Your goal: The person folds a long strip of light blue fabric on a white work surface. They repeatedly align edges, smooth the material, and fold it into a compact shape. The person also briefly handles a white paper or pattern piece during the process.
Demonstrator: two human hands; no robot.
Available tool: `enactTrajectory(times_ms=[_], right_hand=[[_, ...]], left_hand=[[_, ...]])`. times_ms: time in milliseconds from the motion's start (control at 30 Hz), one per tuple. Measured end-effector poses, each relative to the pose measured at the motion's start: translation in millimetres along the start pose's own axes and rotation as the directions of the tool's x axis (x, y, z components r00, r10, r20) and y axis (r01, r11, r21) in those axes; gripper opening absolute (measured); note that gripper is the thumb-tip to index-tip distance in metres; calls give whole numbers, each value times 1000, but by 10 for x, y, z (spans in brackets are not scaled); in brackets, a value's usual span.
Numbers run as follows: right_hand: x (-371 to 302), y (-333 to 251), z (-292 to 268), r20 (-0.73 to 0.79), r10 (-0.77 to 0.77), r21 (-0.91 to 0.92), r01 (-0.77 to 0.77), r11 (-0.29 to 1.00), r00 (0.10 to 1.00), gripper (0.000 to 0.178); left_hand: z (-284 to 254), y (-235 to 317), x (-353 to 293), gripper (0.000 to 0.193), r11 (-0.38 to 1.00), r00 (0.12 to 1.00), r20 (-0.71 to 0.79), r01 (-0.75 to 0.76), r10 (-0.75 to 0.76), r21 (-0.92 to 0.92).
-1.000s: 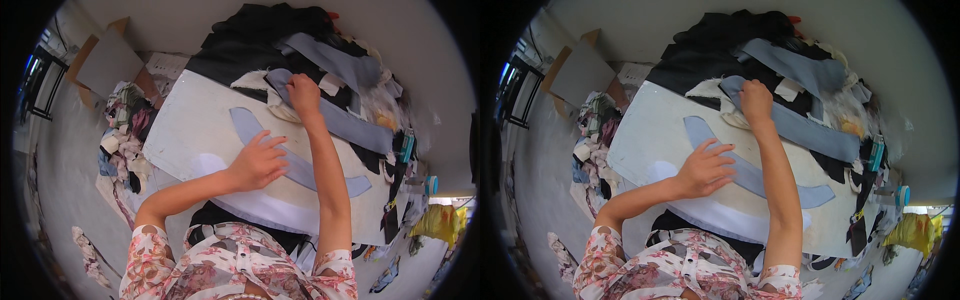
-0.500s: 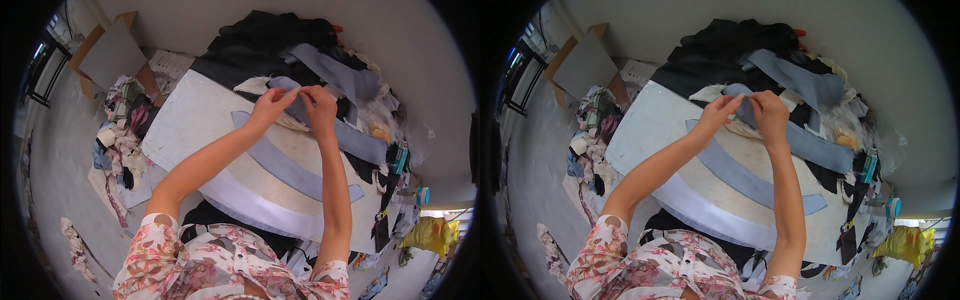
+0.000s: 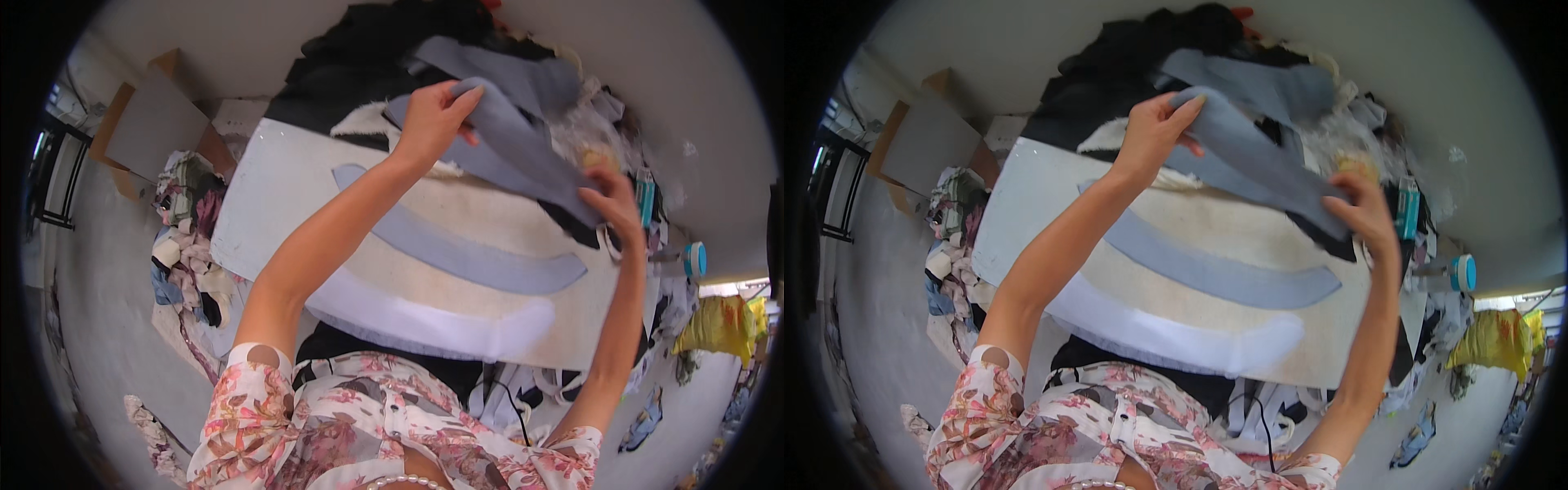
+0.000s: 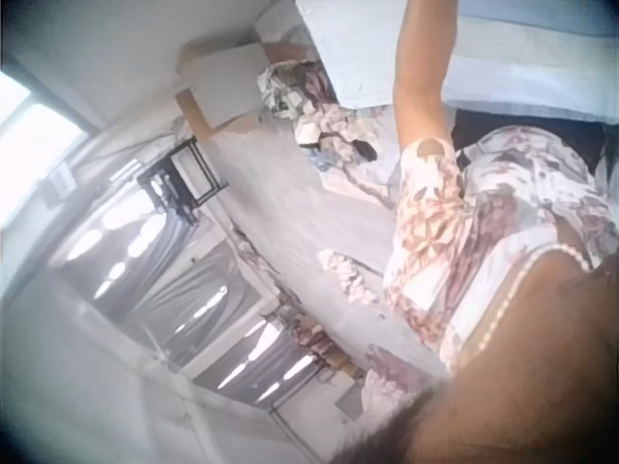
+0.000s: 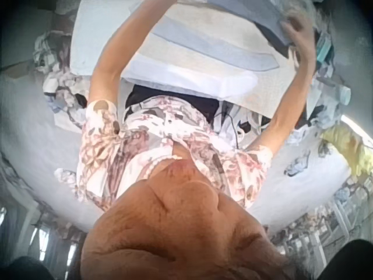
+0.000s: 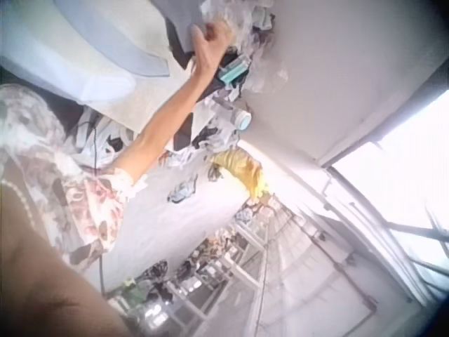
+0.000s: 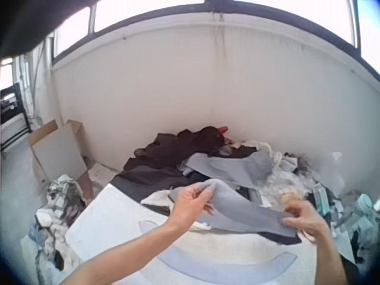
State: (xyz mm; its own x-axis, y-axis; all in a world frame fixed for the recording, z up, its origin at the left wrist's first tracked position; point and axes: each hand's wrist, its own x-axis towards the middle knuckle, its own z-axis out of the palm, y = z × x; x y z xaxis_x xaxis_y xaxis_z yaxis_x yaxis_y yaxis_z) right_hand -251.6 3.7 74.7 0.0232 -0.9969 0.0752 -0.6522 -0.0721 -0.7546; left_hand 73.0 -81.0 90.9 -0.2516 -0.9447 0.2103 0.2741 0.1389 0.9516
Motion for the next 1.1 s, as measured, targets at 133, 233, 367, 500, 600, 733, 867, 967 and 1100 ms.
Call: enactTrajectory(times_ms=[133,233,367,500,600,733,867,967,1100], right_hand=[[-732,-290,-526,-114,107,103,-95,990,988,21],[-1262,-613,-443,-83,200,155,-186,970,976,25],[-1447,-740,397,100,180,156,-194,969,979,27],[-1328,-727,1106,289,232,279,-313,908,929,27],[-1145,-801,1311,320,221,257,-309,916,921,27],[-971,-807,1445,284,205,202,-267,942,937,28],[-863,-809,1569,239,202,186,-249,950,950,28],[-804,-820,1618,238,188,174,-232,957,953,28],[-756,-824,1644,236,205,155,-245,957,950,28]], left_hand=[[167,37,-220,24,981,992,99,98,-82,-169],[-18,96,-592,24,967,971,127,217,-201,-133],[-721,63,-1180,20,912,914,17,404,-406,70],[-1261,-65,-1504,19,887,893,-131,446,-431,120],[-1402,-76,-1415,19,865,897,-214,434,-388,251],[-1477,-119,-1193,20,801,910,-294,400,-291,445],[-1522,-190,-1030,19,720,927,-316,359,-201,594],[-1568,-242,-977,20,672,930,-328,350,-165,653],[-1613,-346,-930,20,604,942,-327,303,-74,737]])
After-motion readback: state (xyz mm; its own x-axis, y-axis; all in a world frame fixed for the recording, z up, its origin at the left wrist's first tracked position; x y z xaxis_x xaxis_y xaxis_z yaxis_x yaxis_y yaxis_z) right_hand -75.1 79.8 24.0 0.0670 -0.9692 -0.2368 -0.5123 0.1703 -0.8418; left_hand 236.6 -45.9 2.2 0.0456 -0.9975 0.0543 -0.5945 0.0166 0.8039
